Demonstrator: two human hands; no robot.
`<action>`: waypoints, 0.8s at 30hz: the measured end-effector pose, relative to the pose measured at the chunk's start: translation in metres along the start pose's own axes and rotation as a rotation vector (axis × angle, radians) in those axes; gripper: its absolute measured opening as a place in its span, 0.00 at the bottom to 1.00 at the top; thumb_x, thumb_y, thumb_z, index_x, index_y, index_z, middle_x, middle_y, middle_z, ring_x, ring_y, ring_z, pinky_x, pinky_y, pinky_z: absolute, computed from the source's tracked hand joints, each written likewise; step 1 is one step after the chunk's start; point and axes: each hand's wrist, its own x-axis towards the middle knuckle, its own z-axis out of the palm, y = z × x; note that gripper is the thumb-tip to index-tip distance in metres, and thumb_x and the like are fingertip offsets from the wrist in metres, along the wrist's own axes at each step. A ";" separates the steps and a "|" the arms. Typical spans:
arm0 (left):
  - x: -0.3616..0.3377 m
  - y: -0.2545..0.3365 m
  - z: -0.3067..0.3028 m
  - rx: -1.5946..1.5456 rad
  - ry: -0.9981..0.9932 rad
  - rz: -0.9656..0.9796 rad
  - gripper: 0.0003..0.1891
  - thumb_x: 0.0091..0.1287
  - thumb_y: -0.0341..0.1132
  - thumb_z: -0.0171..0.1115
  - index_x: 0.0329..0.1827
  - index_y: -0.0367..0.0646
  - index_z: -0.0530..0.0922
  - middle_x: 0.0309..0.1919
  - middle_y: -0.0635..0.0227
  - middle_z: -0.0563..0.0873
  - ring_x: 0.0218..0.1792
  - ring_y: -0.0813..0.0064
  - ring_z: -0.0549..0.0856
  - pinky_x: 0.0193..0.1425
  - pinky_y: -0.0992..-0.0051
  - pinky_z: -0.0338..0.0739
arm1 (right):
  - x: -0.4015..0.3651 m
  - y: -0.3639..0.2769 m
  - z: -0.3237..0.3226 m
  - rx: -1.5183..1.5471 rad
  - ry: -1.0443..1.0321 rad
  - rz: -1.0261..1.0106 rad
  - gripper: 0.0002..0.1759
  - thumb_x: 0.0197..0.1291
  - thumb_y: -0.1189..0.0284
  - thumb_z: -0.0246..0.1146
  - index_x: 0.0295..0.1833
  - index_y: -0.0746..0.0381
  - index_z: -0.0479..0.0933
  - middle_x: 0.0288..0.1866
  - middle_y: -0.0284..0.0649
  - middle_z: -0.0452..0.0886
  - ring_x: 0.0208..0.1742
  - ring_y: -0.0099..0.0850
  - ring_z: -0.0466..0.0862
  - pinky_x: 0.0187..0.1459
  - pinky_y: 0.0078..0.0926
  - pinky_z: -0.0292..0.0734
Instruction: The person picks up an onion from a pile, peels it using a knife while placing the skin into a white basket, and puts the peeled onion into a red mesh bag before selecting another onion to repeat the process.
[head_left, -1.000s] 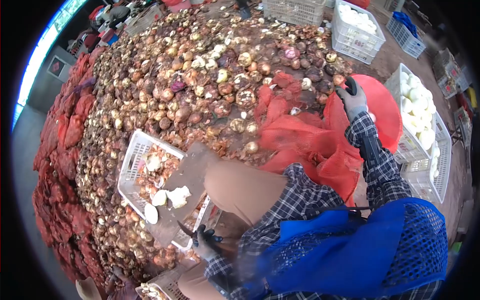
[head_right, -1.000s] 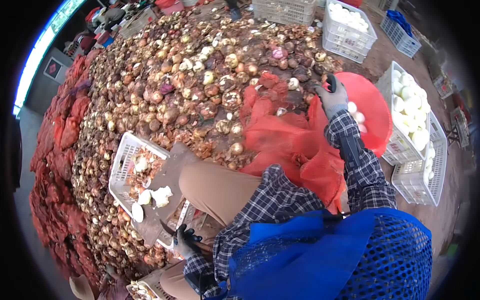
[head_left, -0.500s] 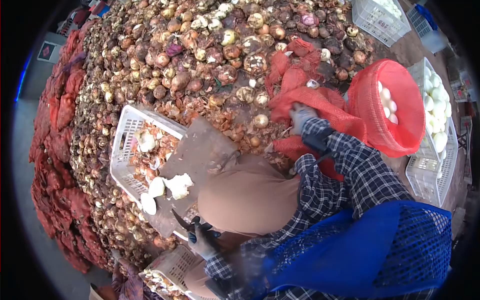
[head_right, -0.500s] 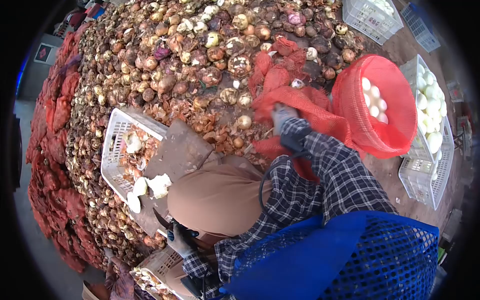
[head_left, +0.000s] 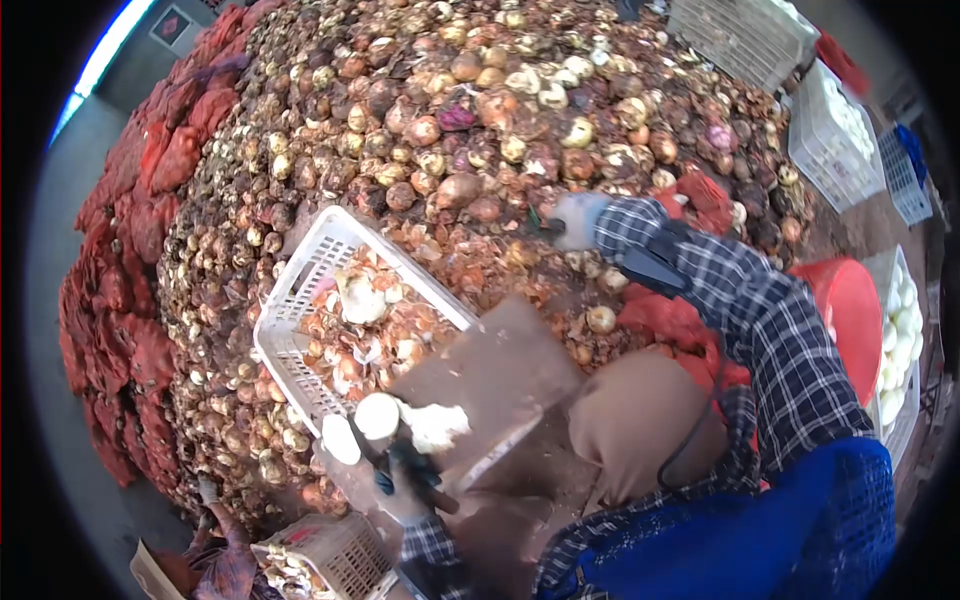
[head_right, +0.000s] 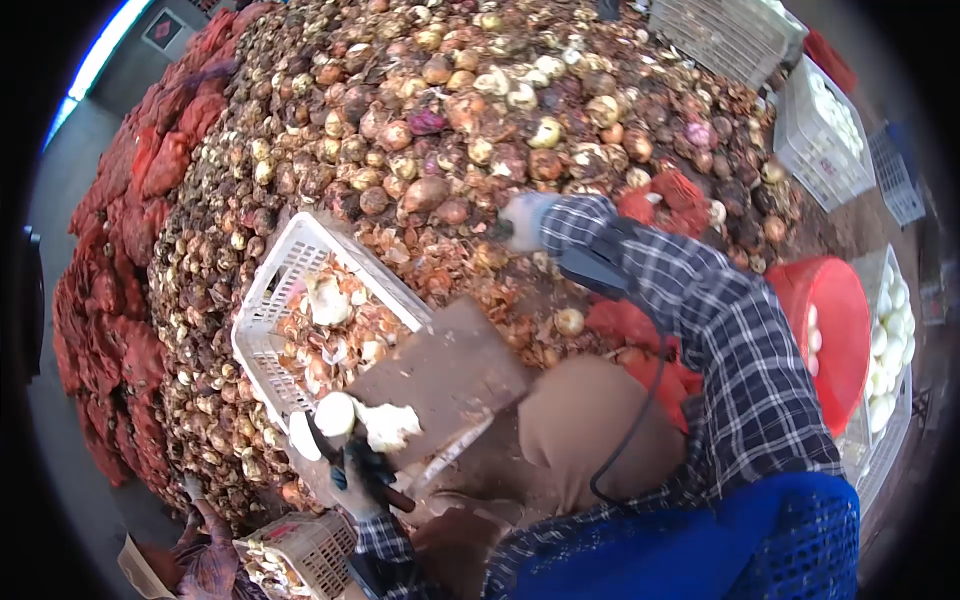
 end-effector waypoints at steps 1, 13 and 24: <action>-0.001 0.004 0.004 -0.063 0.014 -0.019 0.16 0.68 0.38 0.58 0.47 0.31 0.76 0.24 0.62 0.82 0.14 0.73 0.79 0.14 0.79 0.73 | 0.037 0.001 0.004 -0.157 0.100 -0.066 0.24 0.48 0.60 0.64 0.51 0.59 0.80 0.44 0.49 0.83 0.48 0.44 0.83 0.52 0.39 0.77; 0.016 0.022 -0.001 -0.164 0.018 -0.471 0.18 0.67 0.44 0.59 0.46 0.34 0.76 0.22 0.66 0.80 0.15 0.77 0.76 0.15 0.79 0.71 | 0.248 -0.061 0.040 -0.389 -0.076 0.122 0.50 0.53 0.67 0.66 0.78 0.53 0.46 0.78 0.45 0.49 0.74 0.48 0.59 0.70 0.40 0.62; 0.014 0.009 -0.012 -0.264 -0.078 -0.446 0.20 0.69 0.38 0.57 0.56 0.32 0.70 0.33 0.63 0.80 0.23 0.76 0.77 0.22 0.78 0.72 | 0.235 0.004 0.048 1.001 0.221 0.258 0.39 0.43 0.68 0.76 0.62 0.68 0.71 0.56 0.47 0.79 0.54 0.36 0.80 0.53 0.36 0.77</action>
